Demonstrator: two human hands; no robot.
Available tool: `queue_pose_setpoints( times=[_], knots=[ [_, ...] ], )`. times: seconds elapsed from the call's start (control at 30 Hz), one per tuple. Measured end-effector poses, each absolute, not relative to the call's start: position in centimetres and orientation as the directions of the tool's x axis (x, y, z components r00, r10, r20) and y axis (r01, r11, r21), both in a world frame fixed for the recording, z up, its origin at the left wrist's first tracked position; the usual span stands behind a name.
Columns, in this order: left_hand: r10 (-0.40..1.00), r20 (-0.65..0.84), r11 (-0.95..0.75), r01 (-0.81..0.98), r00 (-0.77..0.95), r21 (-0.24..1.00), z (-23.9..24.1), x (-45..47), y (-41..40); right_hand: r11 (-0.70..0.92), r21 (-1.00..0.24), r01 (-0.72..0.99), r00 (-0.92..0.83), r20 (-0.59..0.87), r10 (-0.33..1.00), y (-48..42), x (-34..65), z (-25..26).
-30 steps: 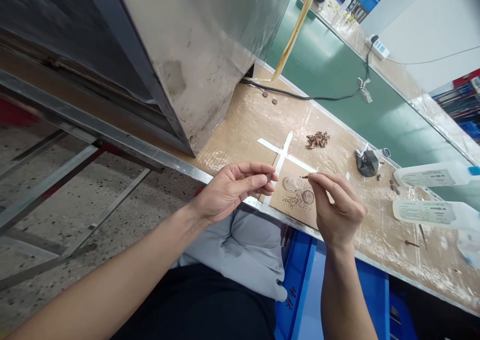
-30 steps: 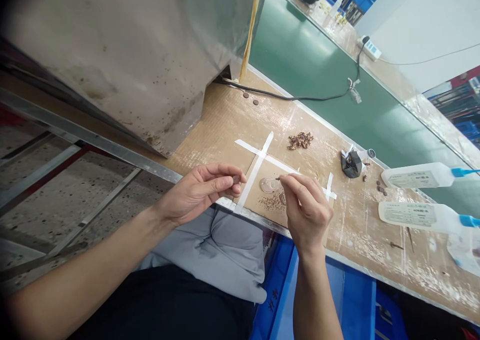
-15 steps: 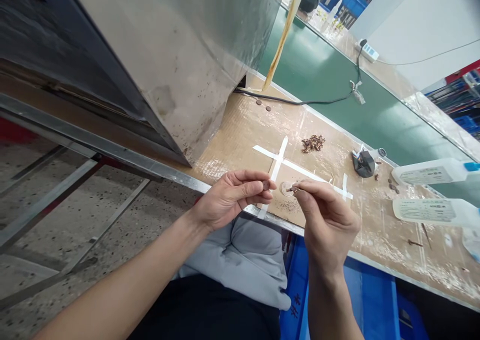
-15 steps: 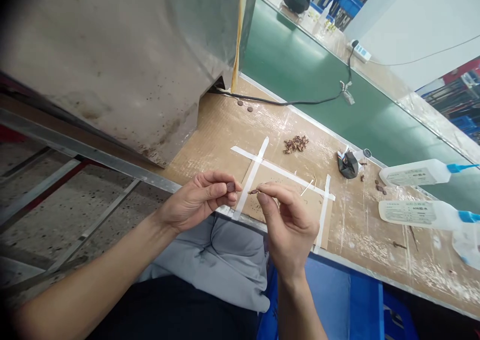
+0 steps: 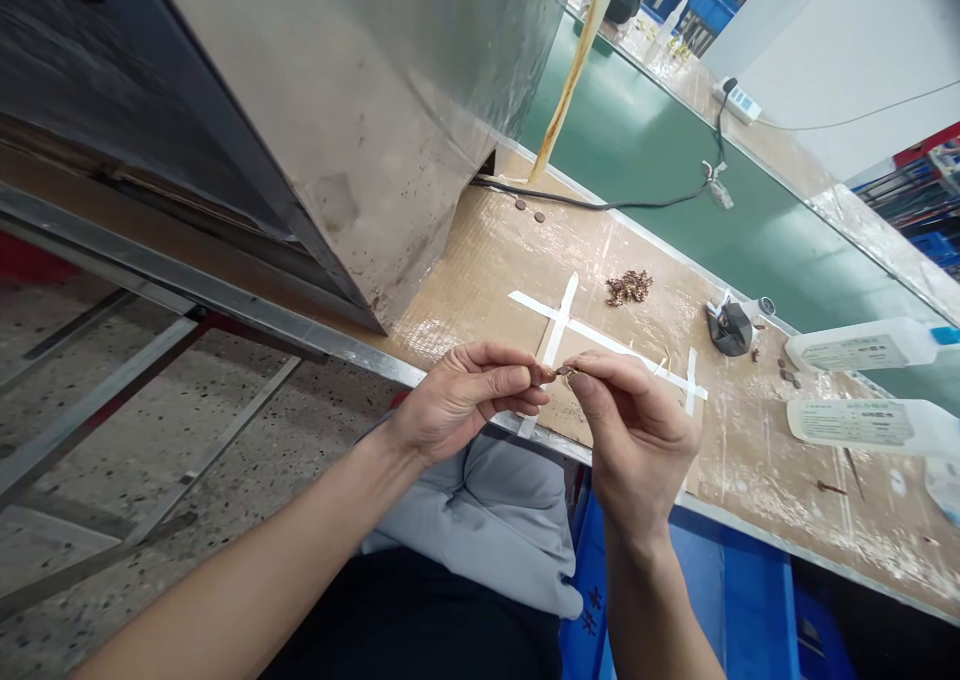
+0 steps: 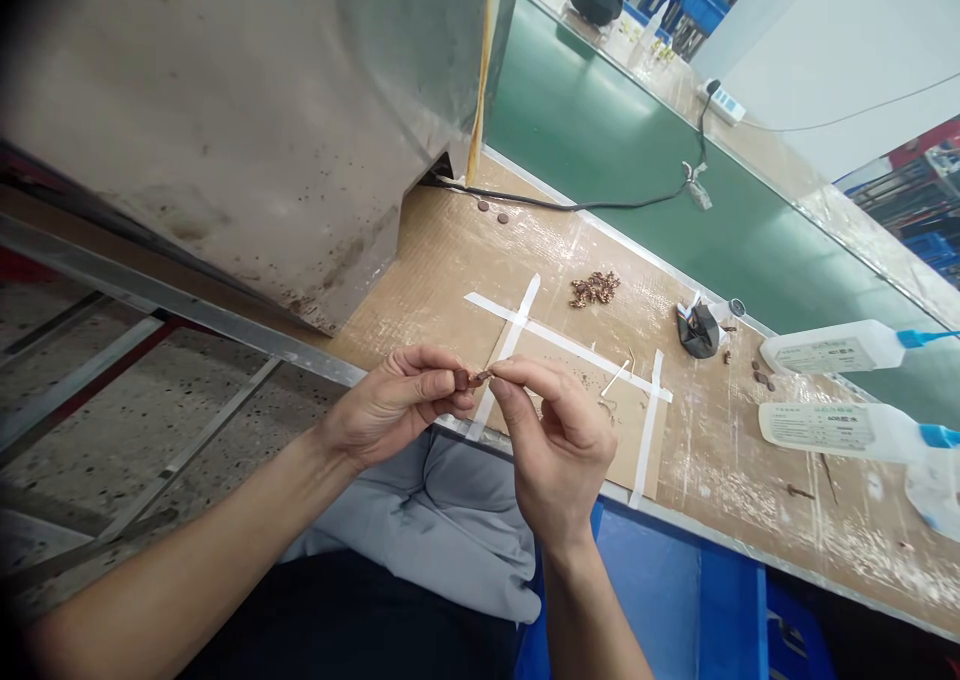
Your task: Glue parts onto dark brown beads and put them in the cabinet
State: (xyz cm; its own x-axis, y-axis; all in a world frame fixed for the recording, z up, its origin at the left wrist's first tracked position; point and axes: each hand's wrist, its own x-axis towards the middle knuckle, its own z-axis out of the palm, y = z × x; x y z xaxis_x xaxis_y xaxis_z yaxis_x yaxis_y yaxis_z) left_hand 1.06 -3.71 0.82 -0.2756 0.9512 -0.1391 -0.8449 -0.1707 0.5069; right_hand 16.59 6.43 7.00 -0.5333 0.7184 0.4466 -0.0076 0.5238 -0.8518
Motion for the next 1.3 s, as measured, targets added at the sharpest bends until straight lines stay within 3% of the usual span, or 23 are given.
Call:
queue_pose_setpoints(
  times=[0.47, 0.97, 1.3],
  knots=[
    [0.950, -0.159, -0.160, -0.853, -0.270, 0.496, 0.9, 1.2, -3.7, 0.538, -0.842, 0.028, -0.542, 0.440, 0.716, 6.2, 16.5, 6.5],
    [0.945, -0.189, -0.150, -0.864, -0.269, 0.480, 1.1, 1.2, -3.7, 0.665, -0.746, 0.036, -0.520, 0.554, 0.650, 6.3, 16.5, 5.6],
    [0.936, -0.229, -0.117, -0.851, -0.267, 0.512, 1.3, 1.5, -3.5, 0.815, -0.578, 0.042, -0.553, 0.666, 0.501, 6.5, 16.8, 5.7]
  ],
)
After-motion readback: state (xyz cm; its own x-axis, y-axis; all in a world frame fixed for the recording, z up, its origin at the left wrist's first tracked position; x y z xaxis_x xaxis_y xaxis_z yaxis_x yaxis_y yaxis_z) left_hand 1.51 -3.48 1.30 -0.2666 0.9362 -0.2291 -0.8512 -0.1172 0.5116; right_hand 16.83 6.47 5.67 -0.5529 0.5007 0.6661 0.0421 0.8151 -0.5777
